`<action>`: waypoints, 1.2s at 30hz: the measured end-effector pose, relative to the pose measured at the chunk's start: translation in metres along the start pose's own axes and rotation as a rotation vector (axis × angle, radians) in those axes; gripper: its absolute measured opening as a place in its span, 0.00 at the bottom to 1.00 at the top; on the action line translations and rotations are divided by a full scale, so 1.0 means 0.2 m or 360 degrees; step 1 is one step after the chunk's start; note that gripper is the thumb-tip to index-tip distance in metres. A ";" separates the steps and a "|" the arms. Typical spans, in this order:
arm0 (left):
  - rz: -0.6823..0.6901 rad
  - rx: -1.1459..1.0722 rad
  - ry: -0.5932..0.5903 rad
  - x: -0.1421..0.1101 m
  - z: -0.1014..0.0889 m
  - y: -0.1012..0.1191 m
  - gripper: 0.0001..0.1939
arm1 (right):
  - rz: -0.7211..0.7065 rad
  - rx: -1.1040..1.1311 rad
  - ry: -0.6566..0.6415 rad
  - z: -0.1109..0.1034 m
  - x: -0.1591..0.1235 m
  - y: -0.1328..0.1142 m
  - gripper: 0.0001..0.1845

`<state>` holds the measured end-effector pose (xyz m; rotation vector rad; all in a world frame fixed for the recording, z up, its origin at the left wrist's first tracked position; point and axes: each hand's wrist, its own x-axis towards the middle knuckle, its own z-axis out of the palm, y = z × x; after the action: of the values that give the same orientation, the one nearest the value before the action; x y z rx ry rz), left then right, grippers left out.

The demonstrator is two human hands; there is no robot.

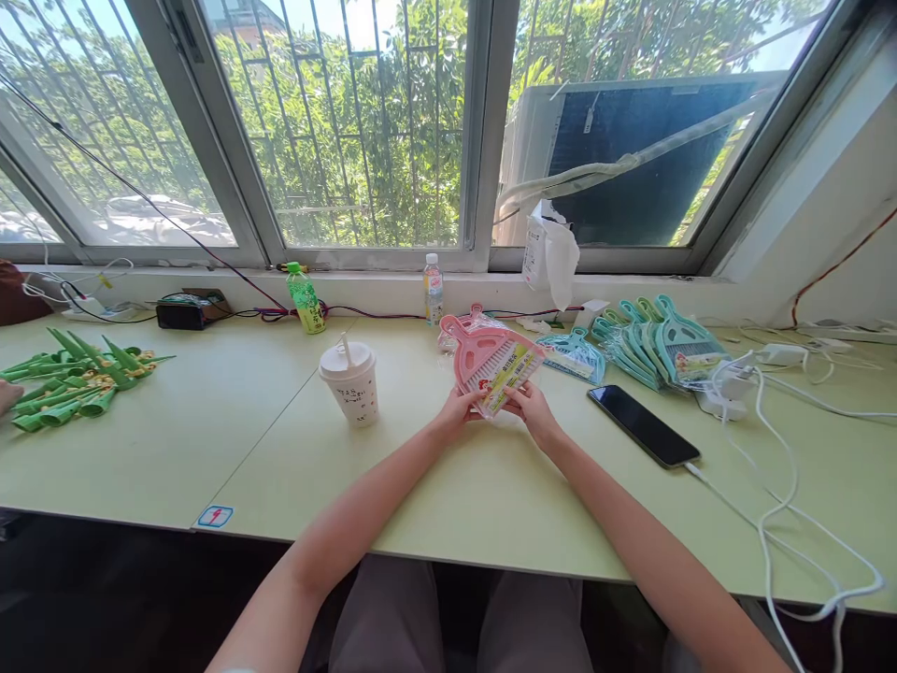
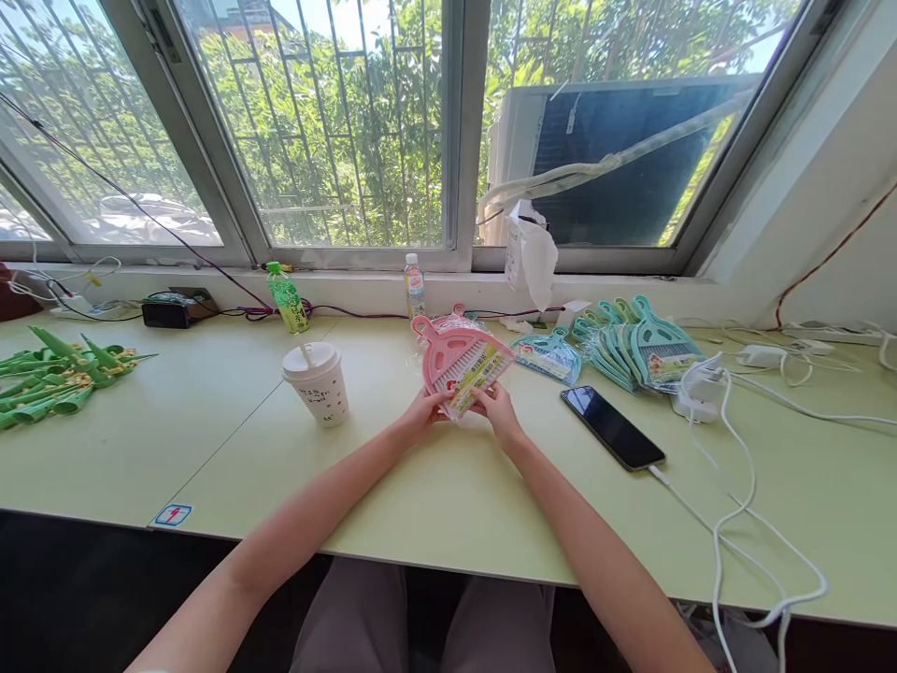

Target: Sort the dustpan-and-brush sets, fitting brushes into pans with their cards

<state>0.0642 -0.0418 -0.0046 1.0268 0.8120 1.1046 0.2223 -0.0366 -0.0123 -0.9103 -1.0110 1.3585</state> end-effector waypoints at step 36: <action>0.0059 -0.0114 -0.0285 0.02 -0.08 0.02 0.31 | -0.0313 0.0167 0.0562 -0.14 0.07 -0.06 0.12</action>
<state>0.0494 -0.0333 -0.0059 1.0675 0.6082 1.0490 0.2526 -0.0208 -0.0087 -0.9079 -0.7295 1.0318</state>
